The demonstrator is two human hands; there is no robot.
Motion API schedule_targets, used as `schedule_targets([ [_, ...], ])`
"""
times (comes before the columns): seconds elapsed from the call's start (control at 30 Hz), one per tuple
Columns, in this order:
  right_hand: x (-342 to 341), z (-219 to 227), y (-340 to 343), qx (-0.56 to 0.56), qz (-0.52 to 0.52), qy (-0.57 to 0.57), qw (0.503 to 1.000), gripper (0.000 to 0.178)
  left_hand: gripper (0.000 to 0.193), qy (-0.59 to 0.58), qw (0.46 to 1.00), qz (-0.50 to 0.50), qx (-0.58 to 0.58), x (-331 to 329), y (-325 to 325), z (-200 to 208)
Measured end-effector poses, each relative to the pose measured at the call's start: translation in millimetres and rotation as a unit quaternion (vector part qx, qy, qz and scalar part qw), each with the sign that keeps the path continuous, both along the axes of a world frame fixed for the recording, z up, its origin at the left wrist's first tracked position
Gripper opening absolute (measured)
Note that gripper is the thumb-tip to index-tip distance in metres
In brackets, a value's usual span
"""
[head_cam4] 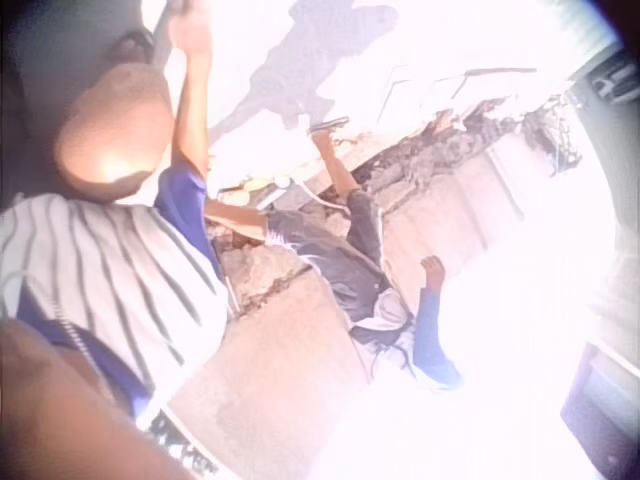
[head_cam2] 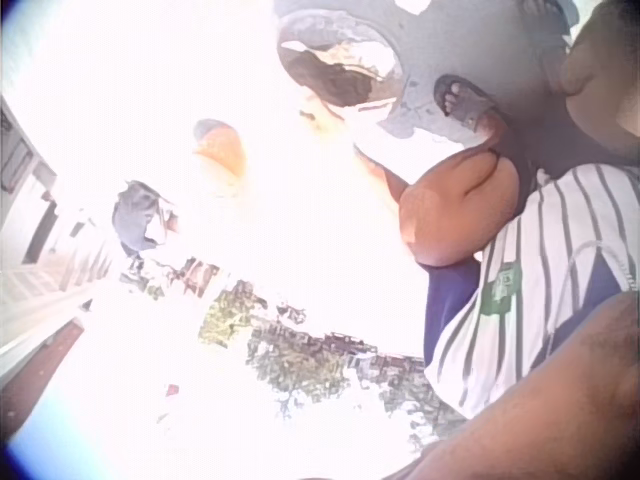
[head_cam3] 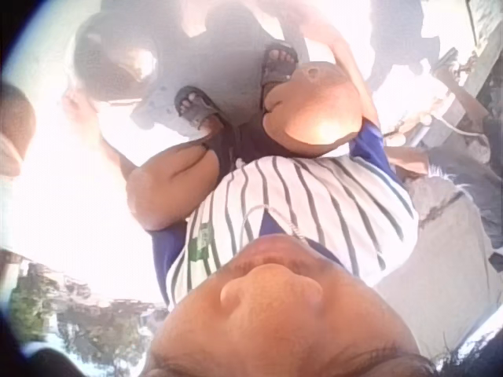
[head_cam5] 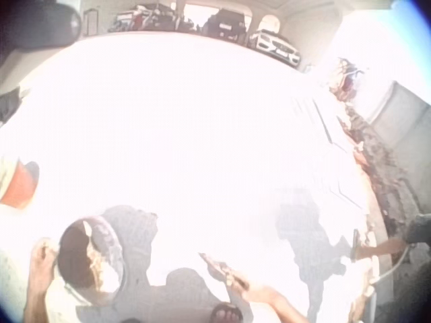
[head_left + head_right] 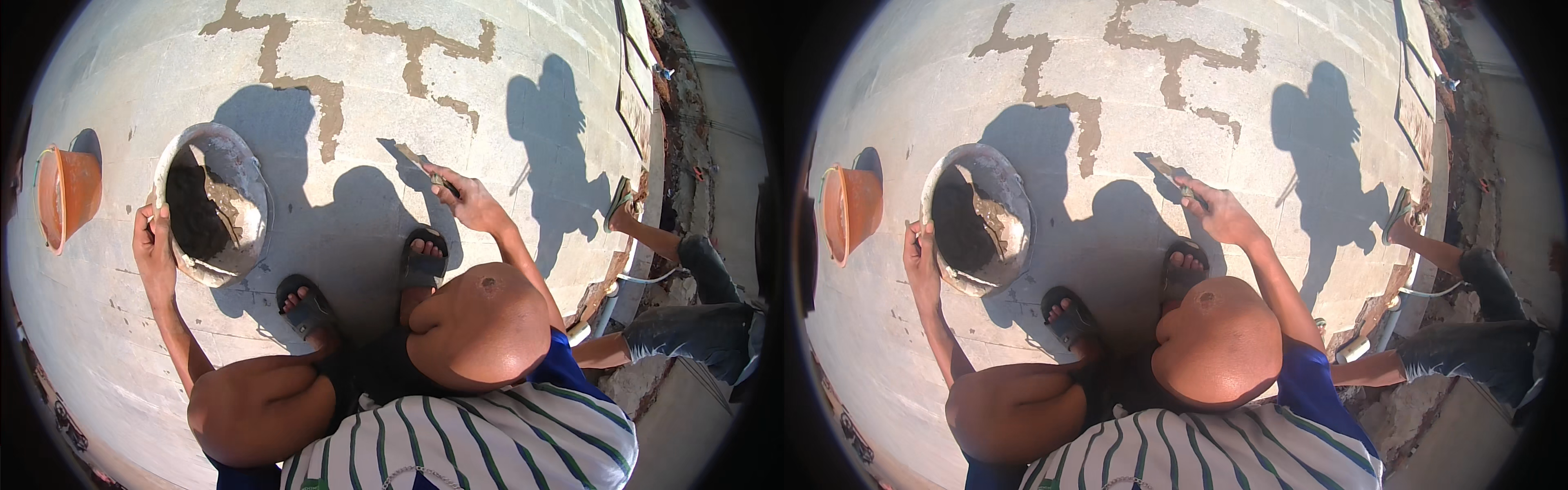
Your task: The person scoops grout from a bucket using a trowel and applies it into the gaps between floor tiles. They spread the grout across the tile surface, filling the joints, and occasionally wipe the trowel with a cloth.
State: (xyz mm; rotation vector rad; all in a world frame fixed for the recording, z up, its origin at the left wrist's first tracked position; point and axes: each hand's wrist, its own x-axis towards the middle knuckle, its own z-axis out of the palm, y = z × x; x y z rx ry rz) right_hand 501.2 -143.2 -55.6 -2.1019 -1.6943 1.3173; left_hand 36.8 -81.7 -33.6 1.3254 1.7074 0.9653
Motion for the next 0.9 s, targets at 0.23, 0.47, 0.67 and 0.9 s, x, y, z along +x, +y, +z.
schedule_targets([
  [0.23,-139.3,-27.6,64.9,0.133,0.328,0.145,0.924,0.035,0.015,-0.023,0.999,-0.031,0.005,-0.6,3.0,-3.9],
  [0.47,-256.3,-47.9,100.5,0.109,0.558,-0.027,0.822,0.034,0.013,-0.032,0.999,-0.006,-0.005,0.3,-7.9,11.3],
  [0.67,-266.0,-52.3,114.0,0.120,0.597,-0.035,0.792,0.026,0.014,-0.027,1.000,0.002,-0.003,7.0,-1.1,7.9],
  [0.9,-287.5,-0.3,159.5,-0.106,0.664,-0.096,0.734,0.031,0.013,-0.016,1.000,-0.008,0.012,2.0,0.4,4.0],
])
